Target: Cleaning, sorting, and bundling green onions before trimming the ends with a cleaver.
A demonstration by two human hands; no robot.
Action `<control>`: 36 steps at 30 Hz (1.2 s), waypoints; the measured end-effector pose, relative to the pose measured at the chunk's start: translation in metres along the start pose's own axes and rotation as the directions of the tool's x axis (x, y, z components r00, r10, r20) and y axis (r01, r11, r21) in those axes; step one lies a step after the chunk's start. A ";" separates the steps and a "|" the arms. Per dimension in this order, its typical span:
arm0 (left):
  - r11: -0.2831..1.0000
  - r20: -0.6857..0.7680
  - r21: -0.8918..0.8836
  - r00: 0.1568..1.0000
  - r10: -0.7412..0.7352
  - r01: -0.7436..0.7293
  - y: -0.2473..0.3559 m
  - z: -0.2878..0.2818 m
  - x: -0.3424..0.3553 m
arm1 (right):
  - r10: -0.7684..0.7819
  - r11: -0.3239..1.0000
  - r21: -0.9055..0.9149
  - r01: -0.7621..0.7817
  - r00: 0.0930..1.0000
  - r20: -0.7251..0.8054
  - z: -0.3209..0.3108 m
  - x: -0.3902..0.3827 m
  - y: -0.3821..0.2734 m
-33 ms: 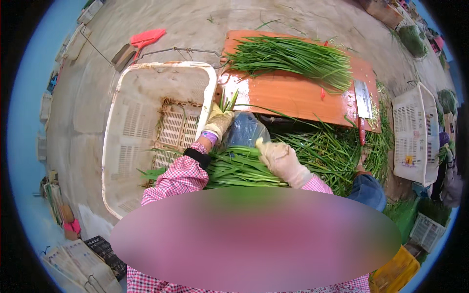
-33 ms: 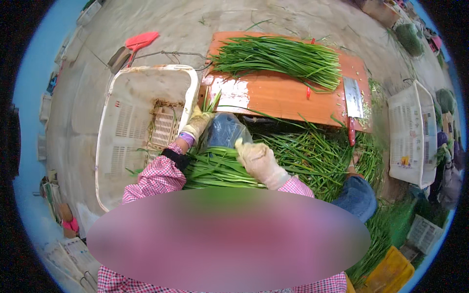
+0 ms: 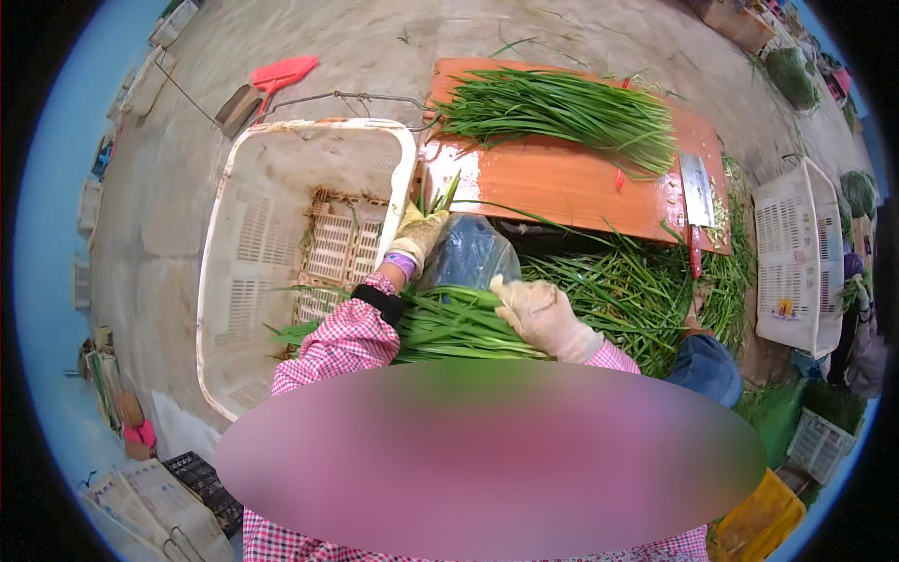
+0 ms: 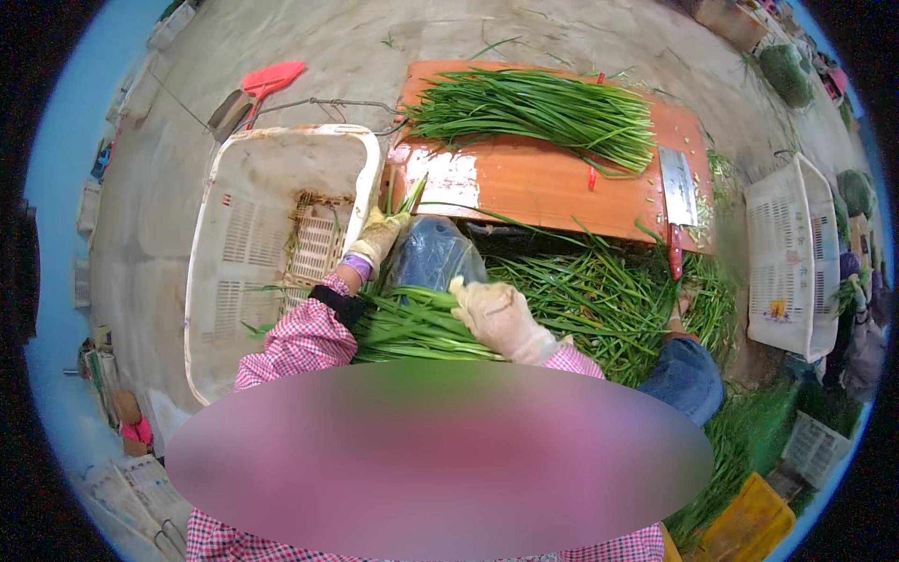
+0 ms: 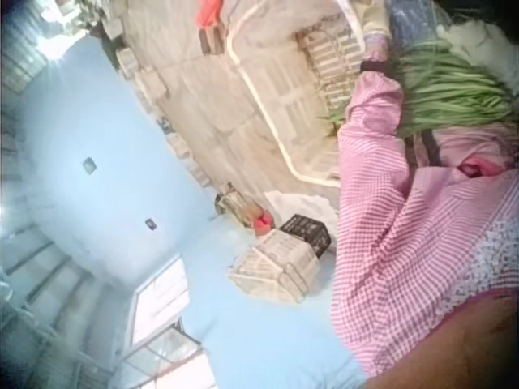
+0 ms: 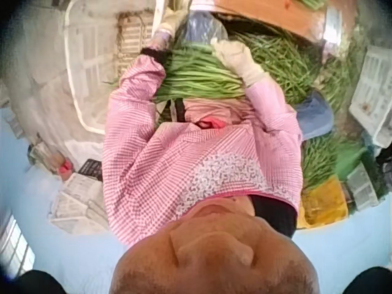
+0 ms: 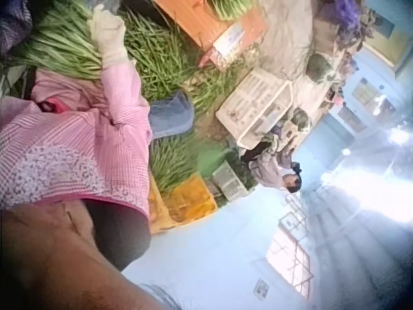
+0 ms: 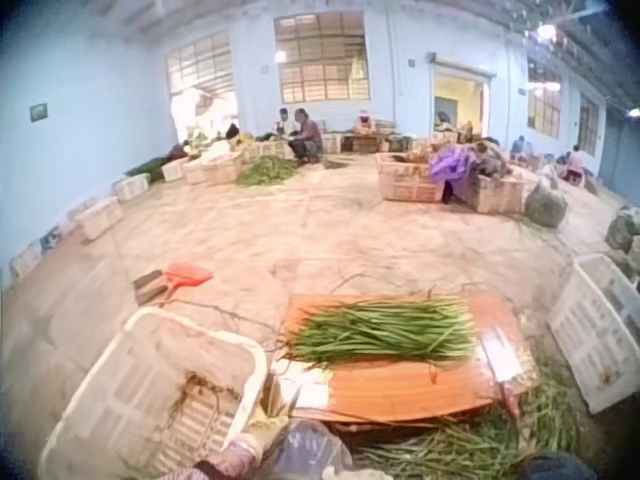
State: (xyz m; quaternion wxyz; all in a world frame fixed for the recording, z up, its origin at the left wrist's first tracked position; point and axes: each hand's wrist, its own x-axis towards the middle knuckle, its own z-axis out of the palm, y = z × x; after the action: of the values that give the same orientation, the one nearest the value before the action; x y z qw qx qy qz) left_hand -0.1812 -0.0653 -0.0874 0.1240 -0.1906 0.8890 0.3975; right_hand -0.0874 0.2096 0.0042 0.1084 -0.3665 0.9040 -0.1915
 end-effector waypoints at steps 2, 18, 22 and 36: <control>0.997 0.111 0.042 0.991 -0.076 0.071 -0.014 -0.002 0.008 | -0.026 0.997 0.073 0.023 0.999 0.033 0.003 -0.013 -0.002; 0.985 0.274 0.095 0.955 0.115 -0.145 -0.032 -0.011 0.021 | -0.016 0.927 0.371 0.060 0.992 -0.122 -0.015 -0.031 0.020; 0.950 0.273 0.196 0.944 0.186 -0.244 -0.024 -0.013 0.016 | 0.032 0.906 0.421 0.032 0.989 -0.144 -0.018 -0.035 0.022; 0.822 0.324 -0.536 0.852 0.411 -0.192 0.097 -0.033 -0.111 | 0.612 0.230 0.969 0.093 0.760 -0.218 -0.060 -0.009 0.017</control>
State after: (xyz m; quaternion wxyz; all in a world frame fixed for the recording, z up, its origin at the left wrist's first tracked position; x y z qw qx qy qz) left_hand -0.1268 -0.0041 0.0393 0.1970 0.0229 0.7305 0.6534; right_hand -0.1121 0.2433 0.0515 0.0625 0.0168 0.6400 -0.7656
